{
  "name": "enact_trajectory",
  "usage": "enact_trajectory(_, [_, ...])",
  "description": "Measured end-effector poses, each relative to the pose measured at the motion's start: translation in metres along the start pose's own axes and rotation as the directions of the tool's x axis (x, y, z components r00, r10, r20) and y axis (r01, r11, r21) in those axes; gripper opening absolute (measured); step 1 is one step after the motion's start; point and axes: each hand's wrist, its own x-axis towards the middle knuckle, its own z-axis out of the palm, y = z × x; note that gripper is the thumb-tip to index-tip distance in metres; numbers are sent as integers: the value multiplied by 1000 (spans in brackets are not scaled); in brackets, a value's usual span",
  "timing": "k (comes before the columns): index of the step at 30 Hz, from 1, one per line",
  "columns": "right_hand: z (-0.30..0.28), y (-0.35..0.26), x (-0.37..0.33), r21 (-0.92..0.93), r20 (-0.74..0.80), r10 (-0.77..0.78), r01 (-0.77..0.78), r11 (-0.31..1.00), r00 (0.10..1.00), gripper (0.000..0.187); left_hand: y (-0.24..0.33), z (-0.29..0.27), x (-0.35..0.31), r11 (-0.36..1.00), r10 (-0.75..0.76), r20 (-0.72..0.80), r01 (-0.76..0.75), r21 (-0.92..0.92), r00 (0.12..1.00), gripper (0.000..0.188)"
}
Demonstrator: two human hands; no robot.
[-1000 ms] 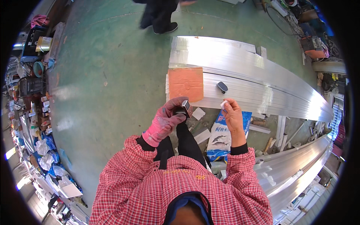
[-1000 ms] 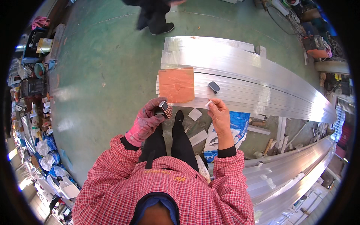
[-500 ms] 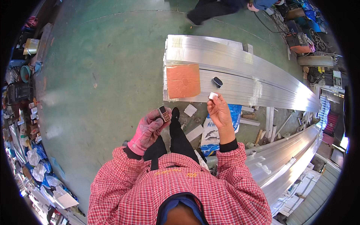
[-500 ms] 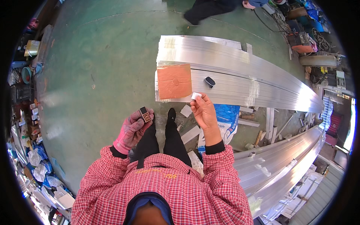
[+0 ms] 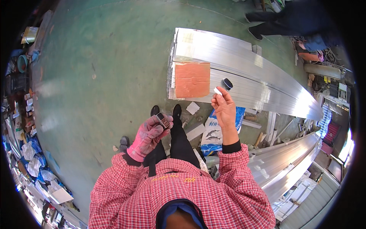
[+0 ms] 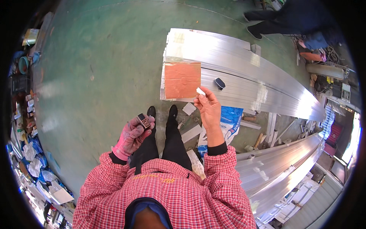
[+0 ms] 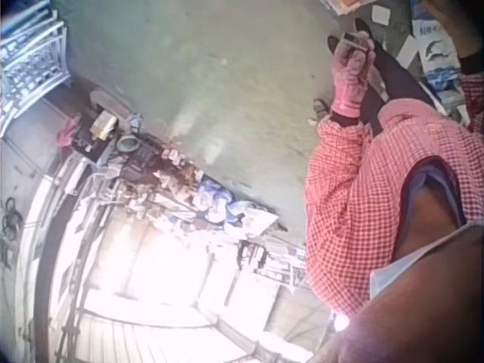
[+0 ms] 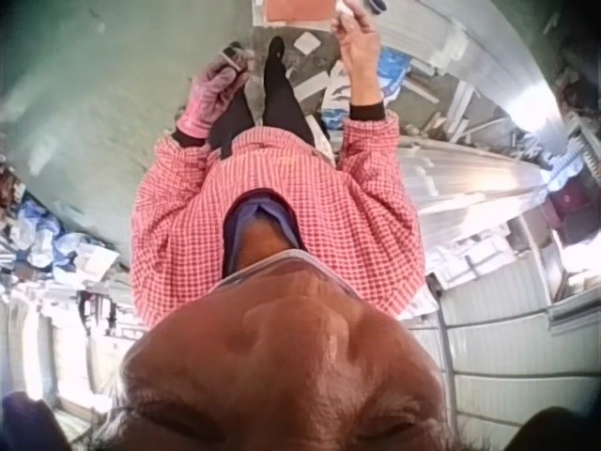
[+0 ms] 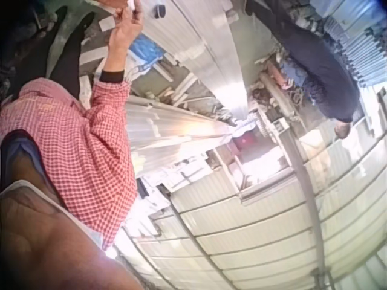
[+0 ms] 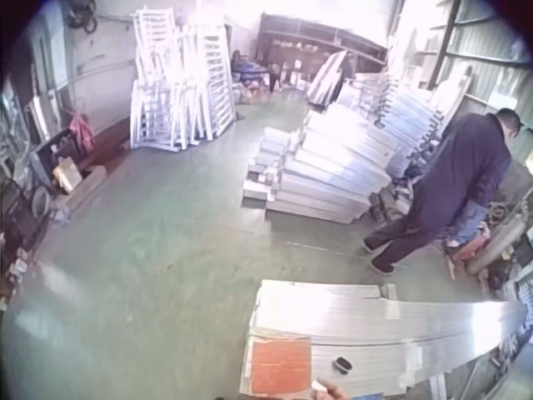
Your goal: The person sits on the floor, opens a paint can, and pours paint onto a square tile. They then use a small brush to apply paint to the tile and a small black object, moving between the floor and a nearby metal workbench.
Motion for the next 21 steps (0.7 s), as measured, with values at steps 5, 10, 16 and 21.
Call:
enact_trajectory(5, [-4, 1, 6, 41, -19, 101, -100, 994, 995, 24, -1, 0, 3, 1000, 2, -9, -2, -22, 1000, 45])
enact_trajectory(10, [-8, 1, 9, 111, 88, 120, -130, 985, 989, 22, -2, 1, 5, 1000, 4, -18, -4, -12, 1000, 47])
enact_trajectory(16, [2, 2, 17, -246, -181, 8, -54, 968, 983, 22, -3, 0, 8, 1000, 3, -38, -4, -20, 999, 47])
enact_trajectory(21, [-32, 25, 50, -622, -145, -248, 107, 776, 958, 15, -5, -2, 11, 1000, 7, -35, -8, -14, 999, 48])
